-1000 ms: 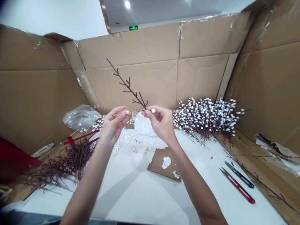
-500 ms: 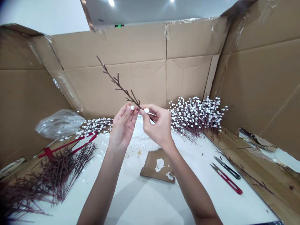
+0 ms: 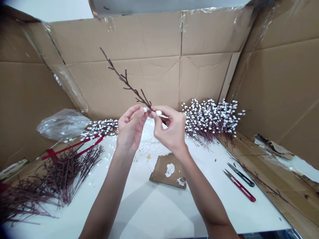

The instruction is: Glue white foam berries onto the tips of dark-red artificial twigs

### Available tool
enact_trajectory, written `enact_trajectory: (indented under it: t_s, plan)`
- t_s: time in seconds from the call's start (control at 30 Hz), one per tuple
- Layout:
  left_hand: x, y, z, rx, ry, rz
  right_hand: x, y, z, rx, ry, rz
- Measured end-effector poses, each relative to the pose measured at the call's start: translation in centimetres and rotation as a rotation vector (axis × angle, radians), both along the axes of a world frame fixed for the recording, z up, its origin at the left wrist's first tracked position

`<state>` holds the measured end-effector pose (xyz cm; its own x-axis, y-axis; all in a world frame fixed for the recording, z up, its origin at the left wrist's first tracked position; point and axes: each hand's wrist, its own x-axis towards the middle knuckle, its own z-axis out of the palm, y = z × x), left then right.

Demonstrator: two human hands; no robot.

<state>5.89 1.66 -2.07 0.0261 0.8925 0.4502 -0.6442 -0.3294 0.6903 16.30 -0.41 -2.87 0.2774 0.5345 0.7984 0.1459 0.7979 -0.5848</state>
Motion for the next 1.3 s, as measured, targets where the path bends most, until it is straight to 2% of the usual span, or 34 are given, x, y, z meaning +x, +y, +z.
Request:
enact_trajectory:
  t_s: [0.23, 0.47, 0.7, 0.93, 1.1, 1.2, 1.23, 1.3]
  plan:
    - [-0.1, 0.3, 0.1, 0.015, 0.047, 0.023, 0.0, 0.4, -0.2, 0.024, -0.023, -0.004]
    - [0.7, 0.2, -0.4, 0.044, -0.007, 0.060, 0.0, 0.9, -0.5, 0.076, 0.017, -0.023]
    - [1.1, -0.1, -0.6, 0.067, 0.025, 0.124, 0.0, 0.7, -0.3, 0.065, 0.019, -0.025]
    - [1.4, -0.4, -0.7, 0.090, 0.068, 0.243, -0.1, 0.6, 0.0, -0.002, 0.074, 0.097]
    - [0.3, -0.2, -0.4, 0.082, 0.104, 0.255, 0.3, 1.0, 0.2, -0.115, 0.157, 0.305]
    - [-1.4, 0.3, 0.0, 0.082, 0.280, 0.256, 0.8, 1.5, 0.3, -0.183, 0.278, 0.402]
    - [-1.9, 0.5, 0.2, 0.077, 0.423, 0.190, 1.0, 1.6, 0.3, -0.191, 0.326, 0.424]
    - [-2.4, 0.6, 0.3, 0.084, 0.729, -0.023, 1.4, 1.8, 0.5, -0.187, 0.413, 0.471]
